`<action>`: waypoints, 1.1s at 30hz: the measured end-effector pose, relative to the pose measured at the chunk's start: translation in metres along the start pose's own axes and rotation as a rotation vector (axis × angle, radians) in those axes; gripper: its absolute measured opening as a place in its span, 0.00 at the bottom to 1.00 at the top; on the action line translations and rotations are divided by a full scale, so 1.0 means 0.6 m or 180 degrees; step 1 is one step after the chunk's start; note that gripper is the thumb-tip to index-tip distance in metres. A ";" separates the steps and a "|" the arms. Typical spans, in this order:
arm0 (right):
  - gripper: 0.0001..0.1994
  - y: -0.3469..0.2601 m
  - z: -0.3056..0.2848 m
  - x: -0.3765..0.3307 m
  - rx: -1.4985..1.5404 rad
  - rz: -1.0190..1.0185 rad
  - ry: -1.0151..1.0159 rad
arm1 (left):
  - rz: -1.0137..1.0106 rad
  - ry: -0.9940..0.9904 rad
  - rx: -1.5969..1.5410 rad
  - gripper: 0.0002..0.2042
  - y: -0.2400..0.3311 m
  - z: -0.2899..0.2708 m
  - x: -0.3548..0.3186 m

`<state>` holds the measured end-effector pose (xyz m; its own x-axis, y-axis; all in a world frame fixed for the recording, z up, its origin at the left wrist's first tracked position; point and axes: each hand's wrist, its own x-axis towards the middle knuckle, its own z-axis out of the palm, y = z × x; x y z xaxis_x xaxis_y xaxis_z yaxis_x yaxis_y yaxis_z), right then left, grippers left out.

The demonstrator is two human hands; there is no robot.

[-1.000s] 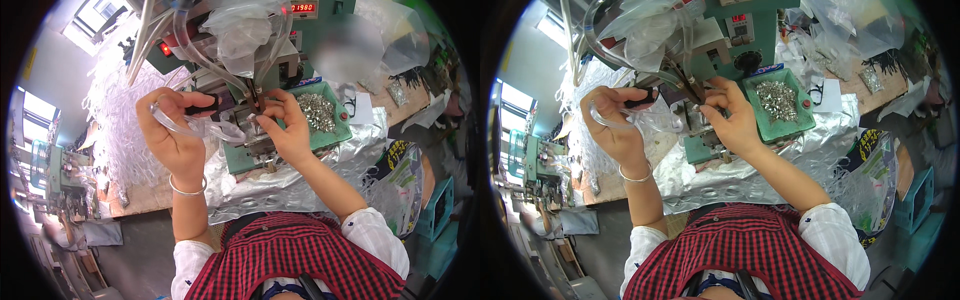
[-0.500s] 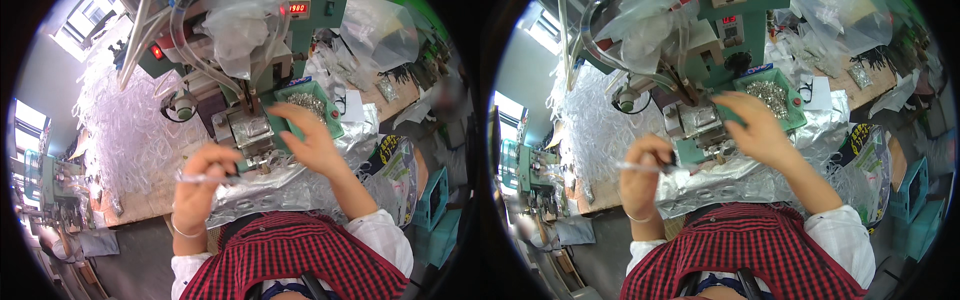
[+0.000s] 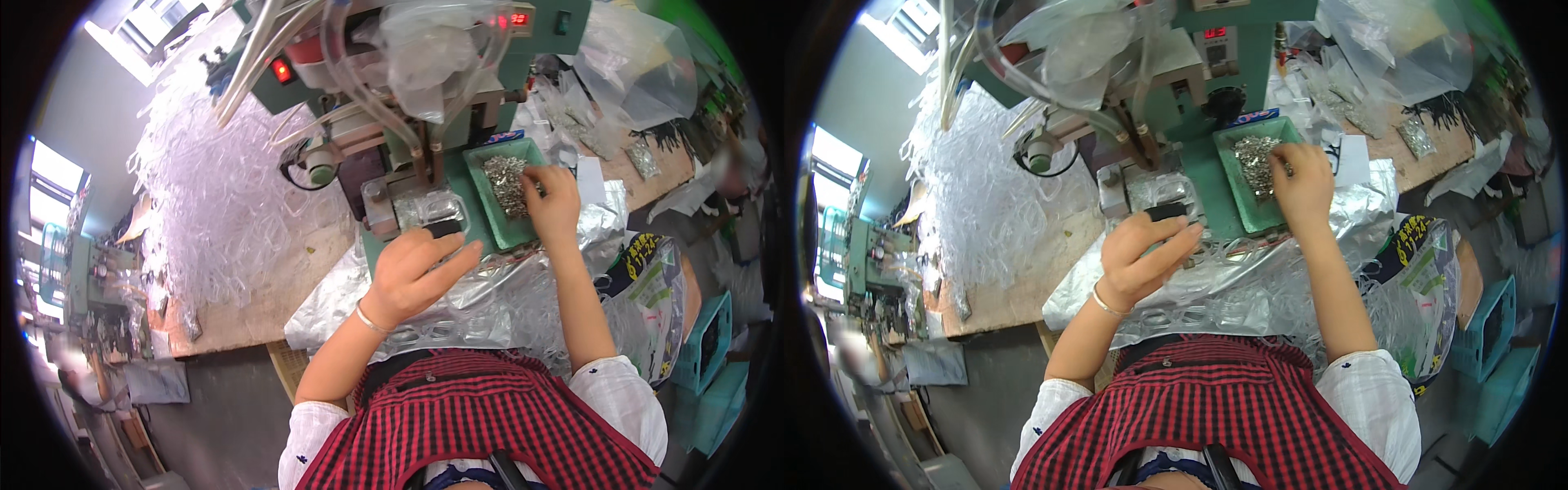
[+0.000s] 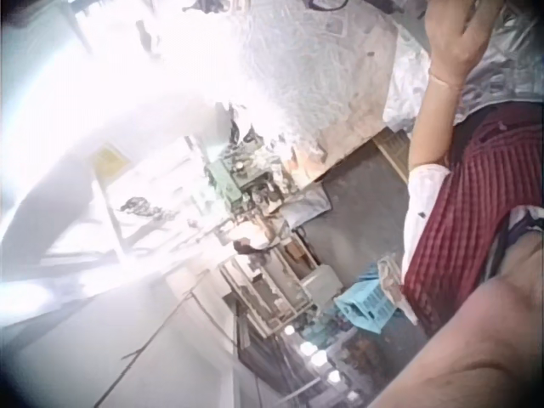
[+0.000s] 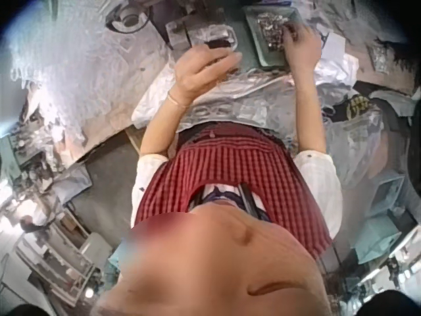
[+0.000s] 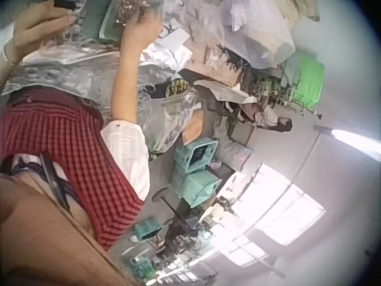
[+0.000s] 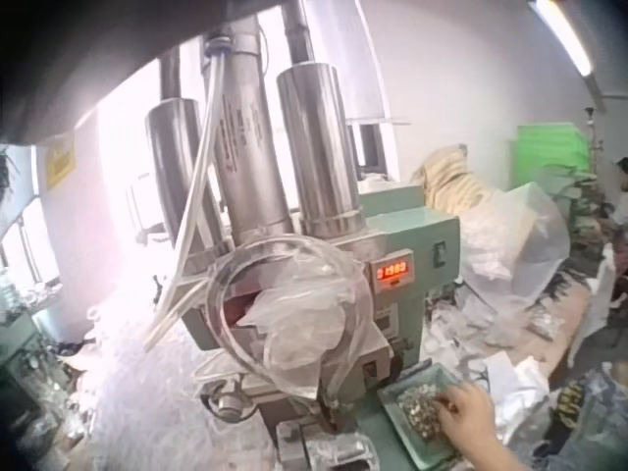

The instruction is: The person repeatedly picks up clear plastic hangers and metal hooks, inserts the hooks into the hanger slots using a small press machine, and places the finished hangers into a basket. The process is repeated continuously.

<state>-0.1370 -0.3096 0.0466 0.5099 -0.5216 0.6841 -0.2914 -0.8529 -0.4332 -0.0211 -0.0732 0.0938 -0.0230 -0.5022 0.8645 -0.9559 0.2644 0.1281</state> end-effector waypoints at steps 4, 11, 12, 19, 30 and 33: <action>0.03 0.023 0.027 -0.031 -0.0166 -0.0039 -0.0358 | 0.0016 0.0153 0.0030 0.17 -0.002 0.011 0.002; 0.07 0.049 0.086 0.021 -0.0783 -0.1295 -0.0924 | -0.0087 0.0128 -0.0074 0.18 0.006 0.012 -0.020; 0.07 0.068 0.088 0.023 -0.0917 -0.1238 -0.0966 | -0.0275 0.0040 -0.0193 0.19 0.020 0.010 -0.020; 0.07 0.056 0.032 -0.032 0.0621 0.0422 -0.0282 | -0.1751 0.0127 0.2184 0.10 0.048 -0.199 -0.148; 0.05 0.030 0.090 0.006 -0.0407 -0.0695 -0.0488 | -0.3009 -0.0409 0.3546 0.14 -0.202 -0.204 -0.184; 0.04 0.016 0.067 0.006 -0.0286 -0.0641 -0.0446 | -0.3172 -0.0650 0.3072 0.13 -0.227 -0.189 -0.233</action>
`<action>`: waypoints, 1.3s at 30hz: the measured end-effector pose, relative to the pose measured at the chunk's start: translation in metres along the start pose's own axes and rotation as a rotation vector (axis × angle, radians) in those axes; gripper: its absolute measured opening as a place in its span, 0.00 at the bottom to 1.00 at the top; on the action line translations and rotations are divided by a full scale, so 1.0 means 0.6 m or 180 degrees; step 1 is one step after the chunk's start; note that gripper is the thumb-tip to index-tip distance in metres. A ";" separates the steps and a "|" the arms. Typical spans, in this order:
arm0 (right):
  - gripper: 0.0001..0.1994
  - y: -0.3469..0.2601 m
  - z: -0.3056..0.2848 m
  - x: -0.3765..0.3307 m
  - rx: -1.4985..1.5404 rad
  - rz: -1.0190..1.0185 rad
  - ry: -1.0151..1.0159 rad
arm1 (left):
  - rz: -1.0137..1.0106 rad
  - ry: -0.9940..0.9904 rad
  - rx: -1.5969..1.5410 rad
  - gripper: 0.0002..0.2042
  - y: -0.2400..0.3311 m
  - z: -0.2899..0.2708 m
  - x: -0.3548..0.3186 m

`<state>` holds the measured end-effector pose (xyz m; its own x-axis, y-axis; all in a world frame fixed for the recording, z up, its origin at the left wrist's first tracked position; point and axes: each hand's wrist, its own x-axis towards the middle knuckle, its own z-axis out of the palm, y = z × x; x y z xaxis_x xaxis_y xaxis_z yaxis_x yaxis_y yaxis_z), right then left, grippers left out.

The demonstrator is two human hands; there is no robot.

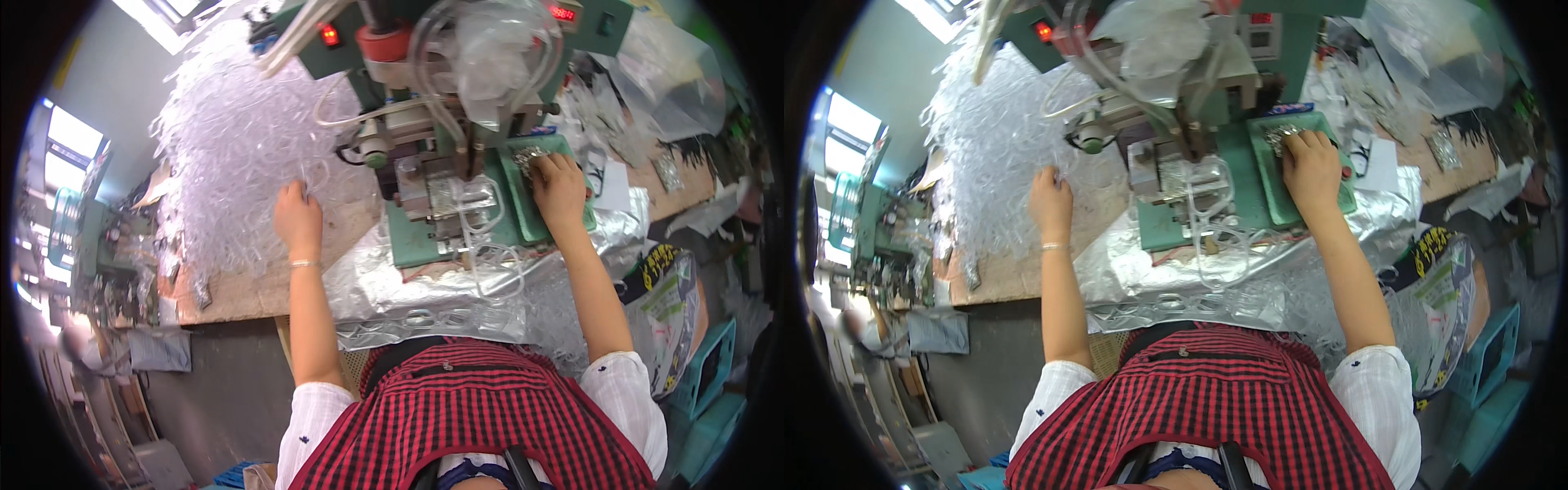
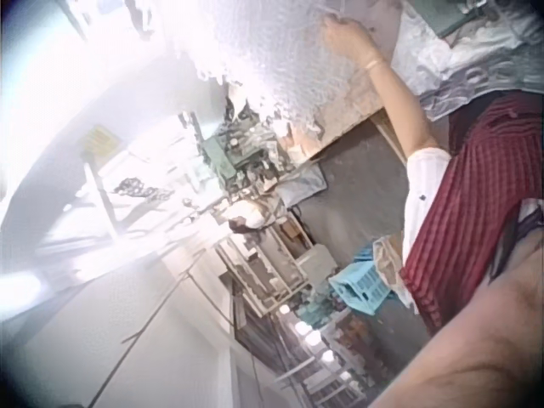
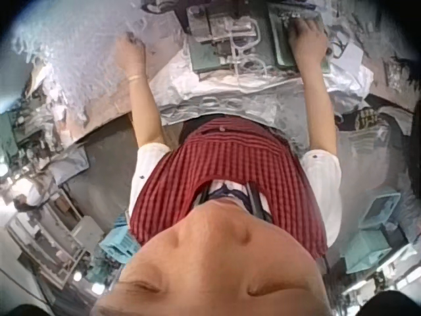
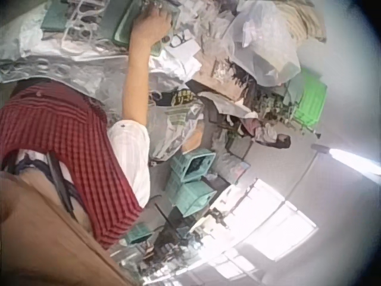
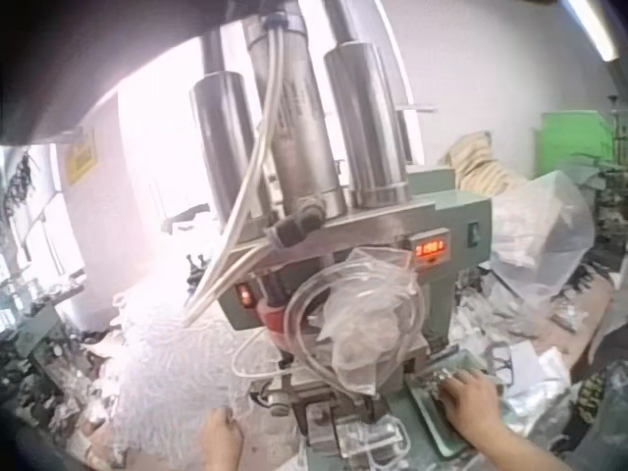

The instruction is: The person repeatedly picks up clear plastic hangers and metal hooks, inserts the hooks into the hanger slots using a small press machine, and places the finished hangers into a basket. The process is repeated continuously.

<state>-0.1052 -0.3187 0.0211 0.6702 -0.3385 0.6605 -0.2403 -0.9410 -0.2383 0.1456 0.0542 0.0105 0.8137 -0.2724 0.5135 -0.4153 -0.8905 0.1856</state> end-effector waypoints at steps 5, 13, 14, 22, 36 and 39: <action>0.05 -0.003 -0.064 -0.042 0.1000 0.1095 0.0159 | -0.0028 -0.0906 -0.0906 0.08 -0.023 -0.050 -0.093; 0.09 -0.122 -0.121 0.048 0.2879 0.0926 -0.0699 | -0.0893 -0.0025 -0.3820 0.06 0.041 -0.109 -0.060; 0.11 -0.142 -0.104 0.062 0.3119 0.0986 -0.0634 | -0.0847 0.0080 -0.3873 0.06 0.043 -0.081 -0.065; 0.19 -0.177 -0.070 0.059 0.3767 0.1640 -0.0492 | -0.0254 0.0620 -0.5208 0.05 0.169 -0.153 -0.061; 0.21 -0.209 -0.112 0.065 0.4312 0.1841 -0.0815 | 0.1269 -0.0723 -0.5317 0.02 0.268 -0.251 -0.063; 0.15 -0.151 -0.097 0.043 0.3710 0.1176 -0.0683 | 0.2199 -0.3065 -0.5035 0.01 0.281 -0.272 -0.119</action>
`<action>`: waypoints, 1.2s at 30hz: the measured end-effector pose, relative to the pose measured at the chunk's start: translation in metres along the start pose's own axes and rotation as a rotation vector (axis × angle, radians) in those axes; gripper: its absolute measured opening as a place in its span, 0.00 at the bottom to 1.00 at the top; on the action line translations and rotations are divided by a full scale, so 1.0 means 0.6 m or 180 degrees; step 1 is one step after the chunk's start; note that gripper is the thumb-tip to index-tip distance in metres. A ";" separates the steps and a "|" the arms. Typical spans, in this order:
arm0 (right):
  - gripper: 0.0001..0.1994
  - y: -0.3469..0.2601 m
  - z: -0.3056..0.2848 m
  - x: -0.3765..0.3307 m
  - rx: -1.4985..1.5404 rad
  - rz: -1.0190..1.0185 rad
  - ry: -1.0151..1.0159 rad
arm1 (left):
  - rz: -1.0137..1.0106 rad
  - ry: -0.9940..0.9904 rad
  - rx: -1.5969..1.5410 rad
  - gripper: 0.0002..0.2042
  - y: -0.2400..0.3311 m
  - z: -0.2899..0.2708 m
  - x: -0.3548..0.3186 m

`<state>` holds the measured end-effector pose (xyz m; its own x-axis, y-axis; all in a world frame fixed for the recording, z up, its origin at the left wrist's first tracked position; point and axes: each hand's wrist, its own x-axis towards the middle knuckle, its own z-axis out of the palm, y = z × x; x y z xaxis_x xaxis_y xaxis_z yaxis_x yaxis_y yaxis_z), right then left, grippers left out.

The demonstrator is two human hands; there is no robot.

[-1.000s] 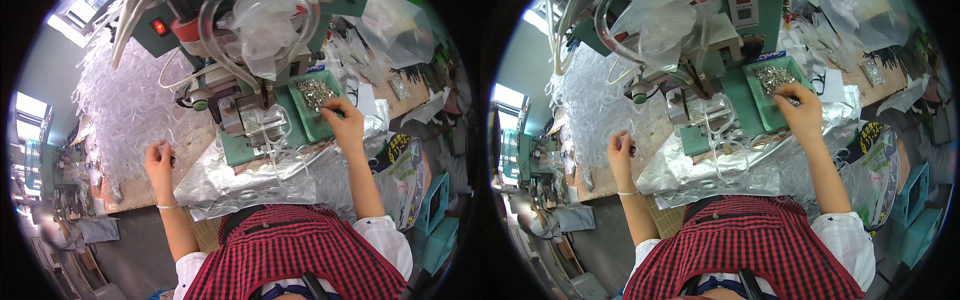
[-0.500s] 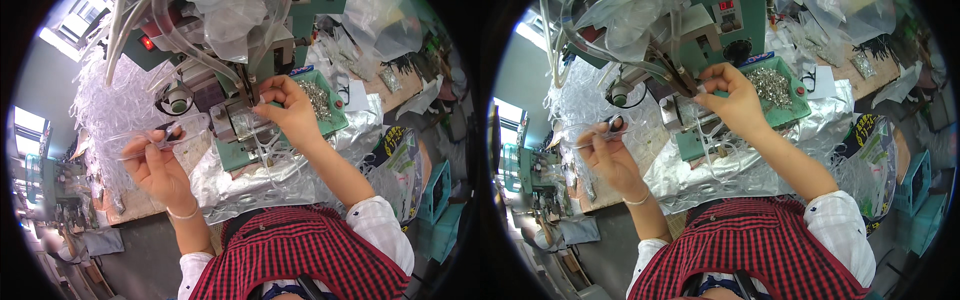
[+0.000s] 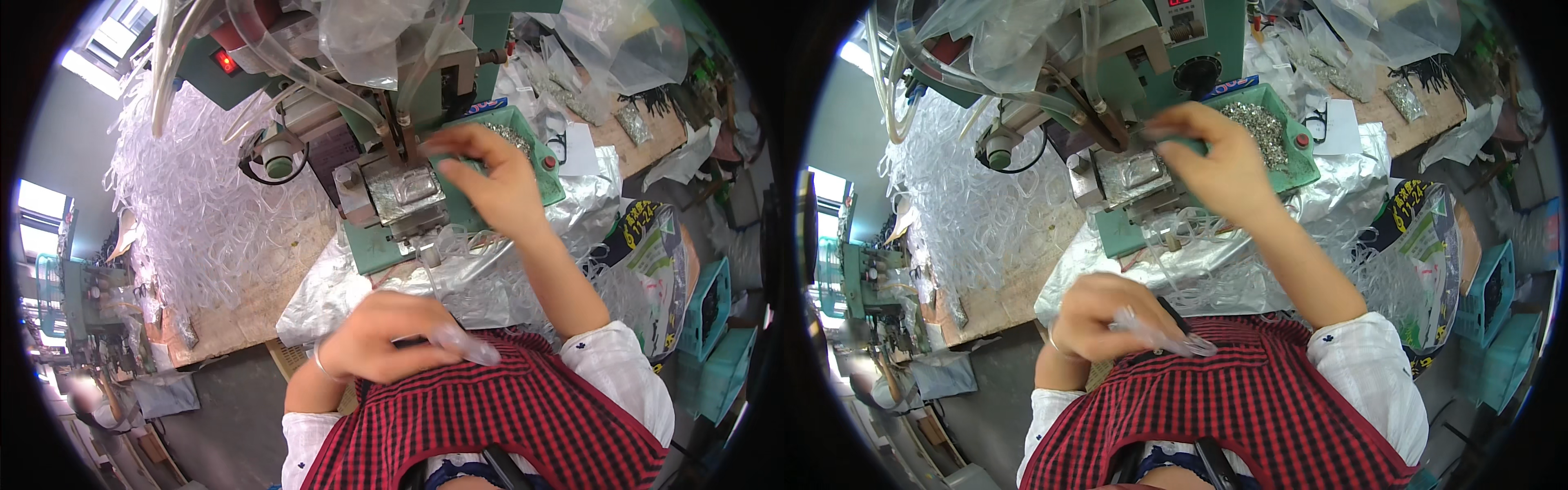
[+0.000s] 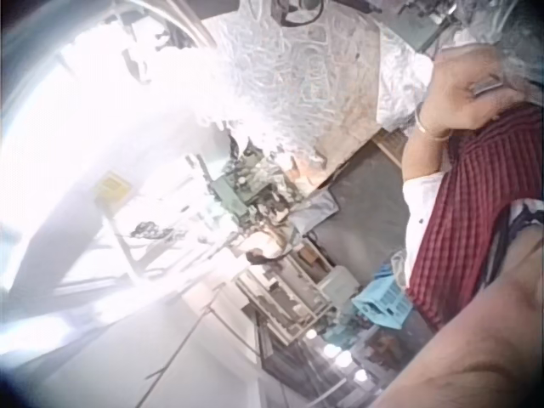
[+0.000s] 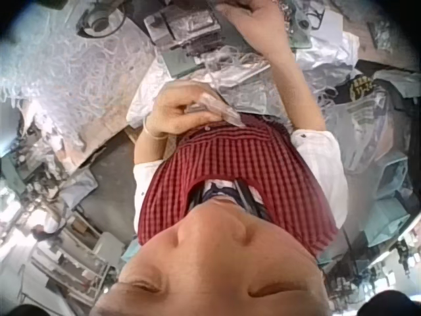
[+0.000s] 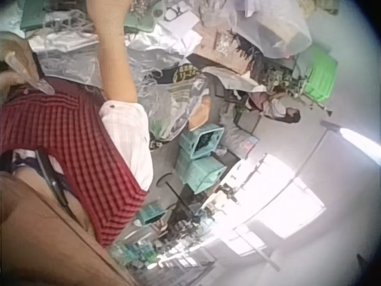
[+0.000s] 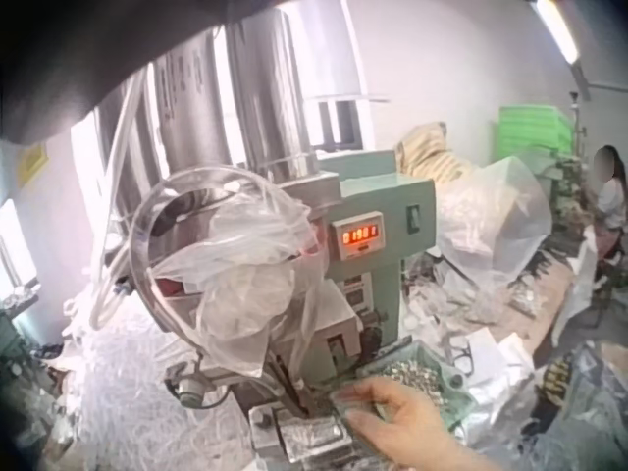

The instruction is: The person repeatedly picks up clear plastic hangers and metal hooks, inserts the hooks into the hanger slots using a small press machine, and places the finished hangers into a basket. The process is repeated continuously.

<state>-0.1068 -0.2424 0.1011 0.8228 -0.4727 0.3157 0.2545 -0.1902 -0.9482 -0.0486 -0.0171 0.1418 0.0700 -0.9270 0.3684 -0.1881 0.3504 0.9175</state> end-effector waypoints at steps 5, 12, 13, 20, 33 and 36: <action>0.06 0.144 -0.111 -0.036 -0.3740 -0.0359 0.1128 | 0.1536 0.1229 0.2913 0.10 -0.027 -0.014 0.003; 0.04 0.137 -0.118 -0.017 -0.3055 -0.0266 0.1330 | 0.2042 0.0933 0.3738 0.11 -0.094 -0.036 0.045; 0.04 0.140 -0.113 -0.020 -0.3167 -0.0321 0.1313 | 0.2043 0.0739 0.3699 0.11 -0.095 -0.037 0.042; 0.05 0.171 -0.066 0.074 -0.4174 -0.0844 0.0860 | 0.1910 0.0761 0.3559 0.11 -0.102 -0.033 0.036; 0.09 0.198 -0.147 -0.043 0.0281 0.0359 0.1723 | -0.0020 0.3777 0.4217 0.09 -0.051 -0.113 -0.209; 0.08 0.165 -0.102 -0.010 -0.0434 0.0286 0.1599 | -0.0521 0.3460 0.4506 0.10 -0.052 -0.198 -0.183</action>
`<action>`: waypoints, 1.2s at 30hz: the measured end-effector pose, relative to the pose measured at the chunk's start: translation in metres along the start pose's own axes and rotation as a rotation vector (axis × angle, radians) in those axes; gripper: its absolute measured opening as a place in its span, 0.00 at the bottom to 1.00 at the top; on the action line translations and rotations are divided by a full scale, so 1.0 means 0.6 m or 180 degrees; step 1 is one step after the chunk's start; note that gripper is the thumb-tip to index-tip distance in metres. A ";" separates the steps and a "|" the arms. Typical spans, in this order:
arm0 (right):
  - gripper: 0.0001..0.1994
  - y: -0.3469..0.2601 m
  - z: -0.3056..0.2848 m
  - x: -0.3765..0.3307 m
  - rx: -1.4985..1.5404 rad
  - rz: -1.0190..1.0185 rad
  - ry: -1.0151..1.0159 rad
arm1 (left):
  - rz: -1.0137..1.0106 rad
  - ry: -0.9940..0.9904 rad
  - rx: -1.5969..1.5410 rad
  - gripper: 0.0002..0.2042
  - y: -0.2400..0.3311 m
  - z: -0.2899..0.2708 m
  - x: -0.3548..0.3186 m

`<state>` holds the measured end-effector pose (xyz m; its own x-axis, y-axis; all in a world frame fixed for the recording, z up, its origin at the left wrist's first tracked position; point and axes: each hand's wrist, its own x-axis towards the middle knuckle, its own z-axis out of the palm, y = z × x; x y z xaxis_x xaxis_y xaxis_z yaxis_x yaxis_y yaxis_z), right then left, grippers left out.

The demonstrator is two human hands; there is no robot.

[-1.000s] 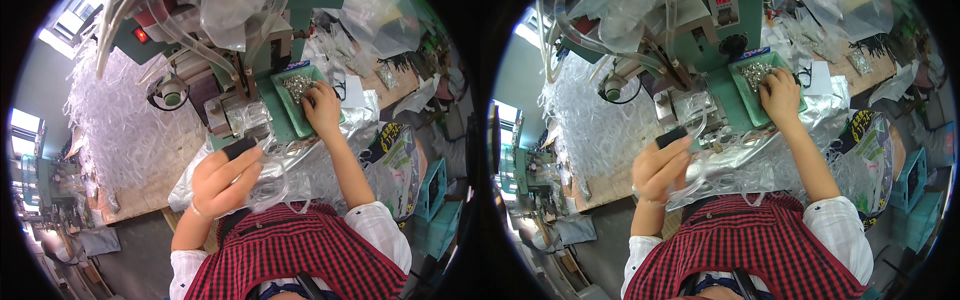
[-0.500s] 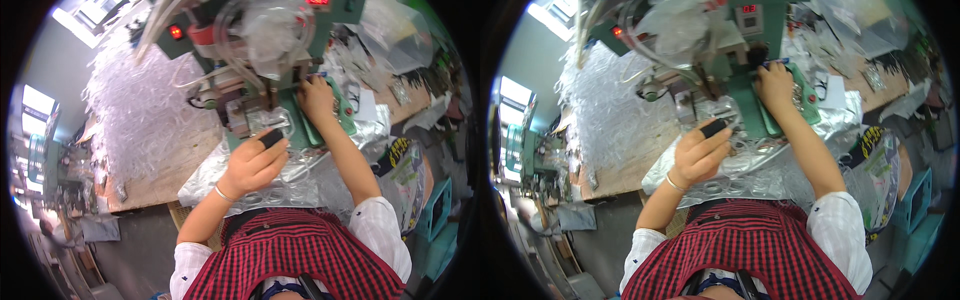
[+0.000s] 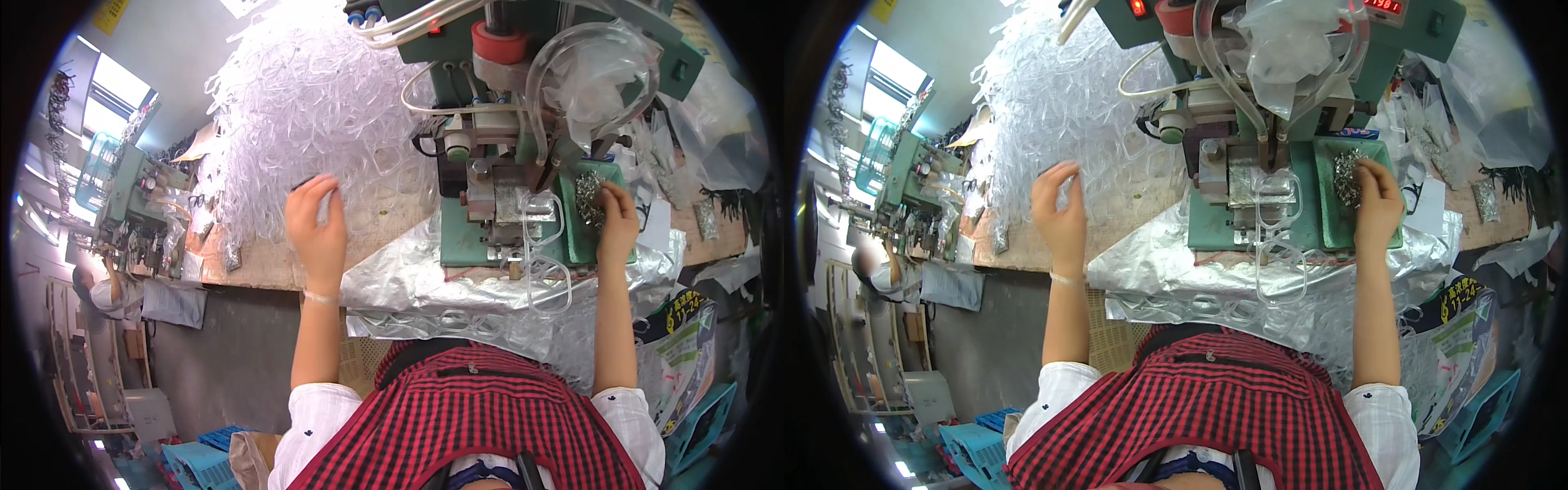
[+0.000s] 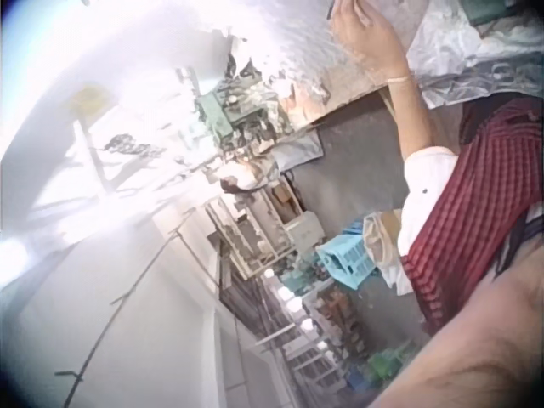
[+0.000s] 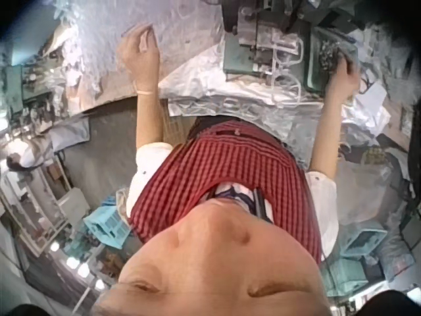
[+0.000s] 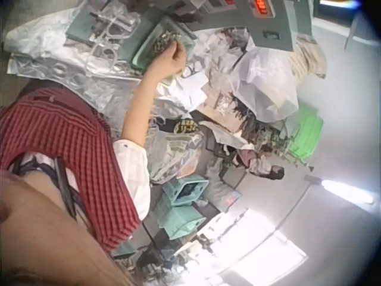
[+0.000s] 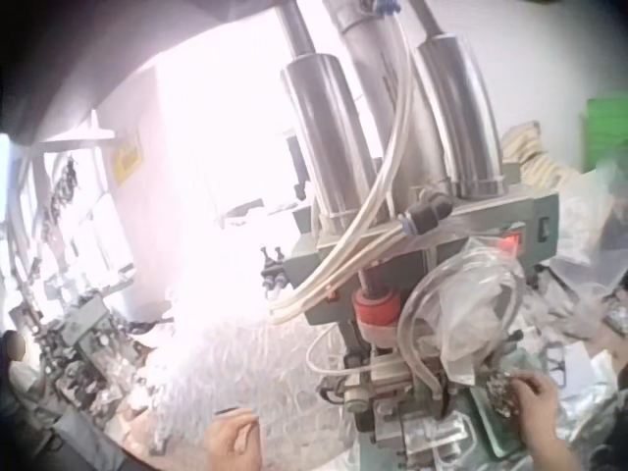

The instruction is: The person repeatedly picks up clear plastic hangers and metal hooks, inserts the hooks into the hanger slots using a small press machine, and places the finished hangers into a basket. The process is repeated continuously.

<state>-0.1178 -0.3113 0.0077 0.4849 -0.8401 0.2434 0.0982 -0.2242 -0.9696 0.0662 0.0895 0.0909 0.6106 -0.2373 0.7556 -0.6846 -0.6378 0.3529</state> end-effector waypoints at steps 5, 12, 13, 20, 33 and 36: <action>0.07 -0.063 0.034 -0.029 -0.1101 -0.1350 -0.0211 | 0.0914 -0.0550 0.0951 0.14 -0.063 0.115 0.027; 0.07 -0.042 -0.100 -0.068 -0.1685 -0.0420 0.0057 | 0.0547 -0.0604 -0.0014 0.13 -0.032 0.105 -0.001; 0.08 -0.043 -0.111 -0.072 -0.1551 -0.0340 -0.0024 | 0.0227 -0.0773 -0.0304 0.12 -0.021 0.085 -0.013; 0.09 -0.199 0.020 -0.041 -0.0526 -0.0306 -0.1519 | -0.2099 -0.1459 -0.1168 0.11 -0.046 0.028 0.005; 0.22 -0.194 0.121 -0.068 0.1592 0.0597 -0.1525 | -0.0034 0.0061 -0.3730 0.06 0.232 0.036 0.092; 0.26 -0.201 0.118 -0.081 0.1827 0.0809 -0.1393 | -0.0145 0.0095 -0.3913 0.07 0.226 0.054 0.103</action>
<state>-0.0914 -0.2083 0.1110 0.8412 -0.5323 0.0944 0.3158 0.3420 -0.8851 0.0243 -0.0357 0.1676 0.6455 -0.2058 0.7355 -0.5925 0.4729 0.6522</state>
